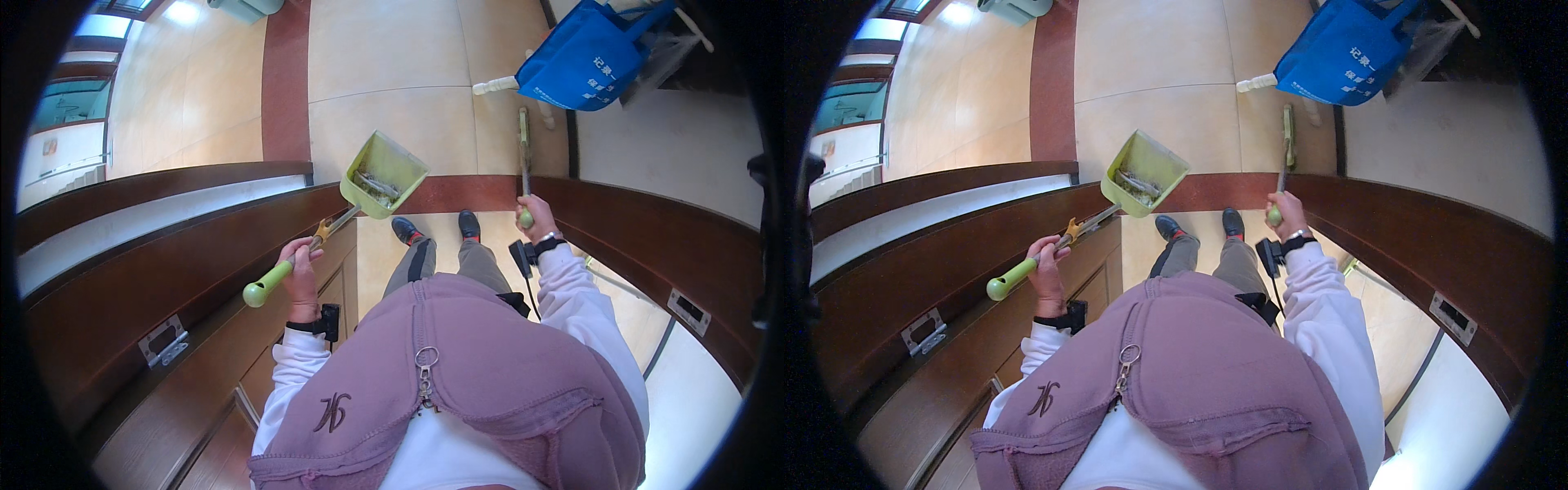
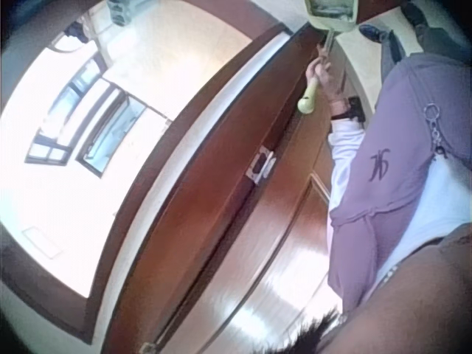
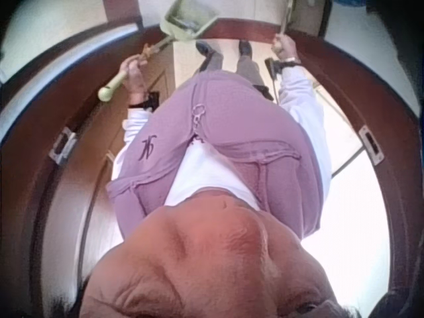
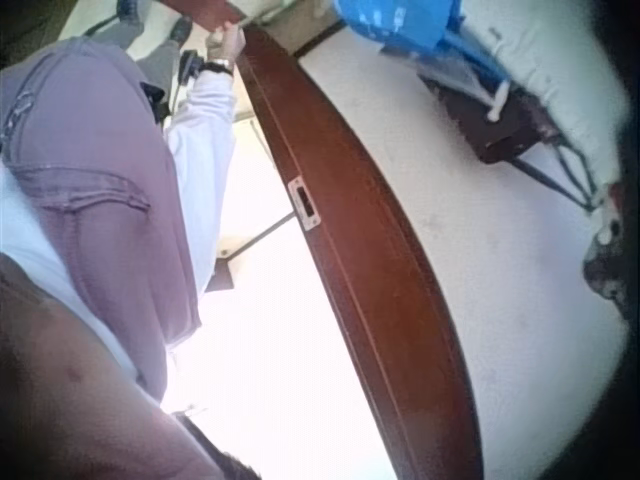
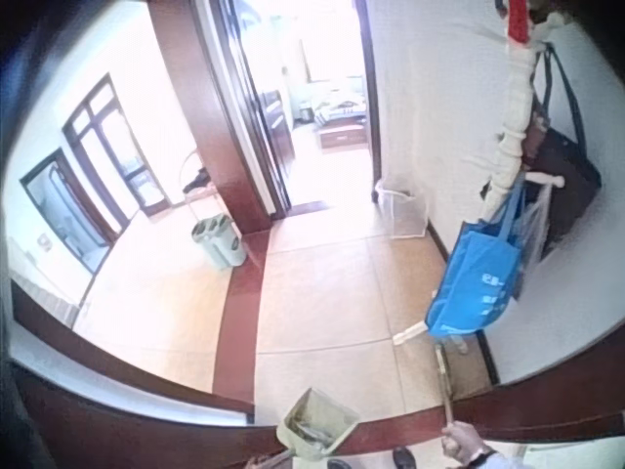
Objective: The person sweeps a tiled floor using a broom and dustpan, gathering debris into the dustpan and moving around the room. They briefly lift a small stool to sweep underneath it, then continue sweeping and emptying the dustpan into a plastic bag.
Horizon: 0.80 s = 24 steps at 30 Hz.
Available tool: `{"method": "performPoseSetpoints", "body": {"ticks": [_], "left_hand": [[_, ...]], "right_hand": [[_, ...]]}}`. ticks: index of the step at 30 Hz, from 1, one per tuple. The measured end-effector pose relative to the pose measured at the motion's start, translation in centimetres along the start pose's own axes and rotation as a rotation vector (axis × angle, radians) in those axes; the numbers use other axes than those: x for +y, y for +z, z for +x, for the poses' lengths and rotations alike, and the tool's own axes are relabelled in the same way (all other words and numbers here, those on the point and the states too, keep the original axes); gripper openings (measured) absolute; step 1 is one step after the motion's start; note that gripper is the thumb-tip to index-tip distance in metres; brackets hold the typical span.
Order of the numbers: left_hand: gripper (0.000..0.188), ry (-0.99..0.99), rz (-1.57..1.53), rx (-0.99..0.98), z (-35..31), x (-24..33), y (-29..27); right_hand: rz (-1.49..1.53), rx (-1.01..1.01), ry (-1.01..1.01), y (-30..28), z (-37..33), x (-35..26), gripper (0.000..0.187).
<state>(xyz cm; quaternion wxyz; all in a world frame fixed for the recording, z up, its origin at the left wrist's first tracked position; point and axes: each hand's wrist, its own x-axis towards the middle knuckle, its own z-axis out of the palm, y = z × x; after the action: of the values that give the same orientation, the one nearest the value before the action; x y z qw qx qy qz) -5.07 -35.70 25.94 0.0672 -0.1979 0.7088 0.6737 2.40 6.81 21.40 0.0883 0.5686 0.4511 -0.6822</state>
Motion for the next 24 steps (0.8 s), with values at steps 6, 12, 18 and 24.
{"method": "performPoseSetpoints", "body": {"ticks": [6, 12, 18, 24], "left_hand": [[0.015, 0.012, -0.168, 0.141, 1.3, 2.8, -0.3], [0.015, 0.113, -0.195, 0.200, 3.1, 5.3, 0.3], [0.015, 0.210, -0.231, 0.242, 5.0, 6.9, 0.8], [0.014, 0.216, -0.262, 0.268, 6.3, 8.3, 1.1]], "right_hand": [[0.133, -0.212, 0.050, 10.0, 0.1, 2.9, 0.010], [0.249, -0.417, 0.269, 13.0, 1.3, 0.3, 0.006], [0.117, -0.383, 0.064, 5.3, -5.4, 0.0, 0.016], [0.081, -0.192, 0.069, 2.2, -6.8, 0.6, 0.006]]}}
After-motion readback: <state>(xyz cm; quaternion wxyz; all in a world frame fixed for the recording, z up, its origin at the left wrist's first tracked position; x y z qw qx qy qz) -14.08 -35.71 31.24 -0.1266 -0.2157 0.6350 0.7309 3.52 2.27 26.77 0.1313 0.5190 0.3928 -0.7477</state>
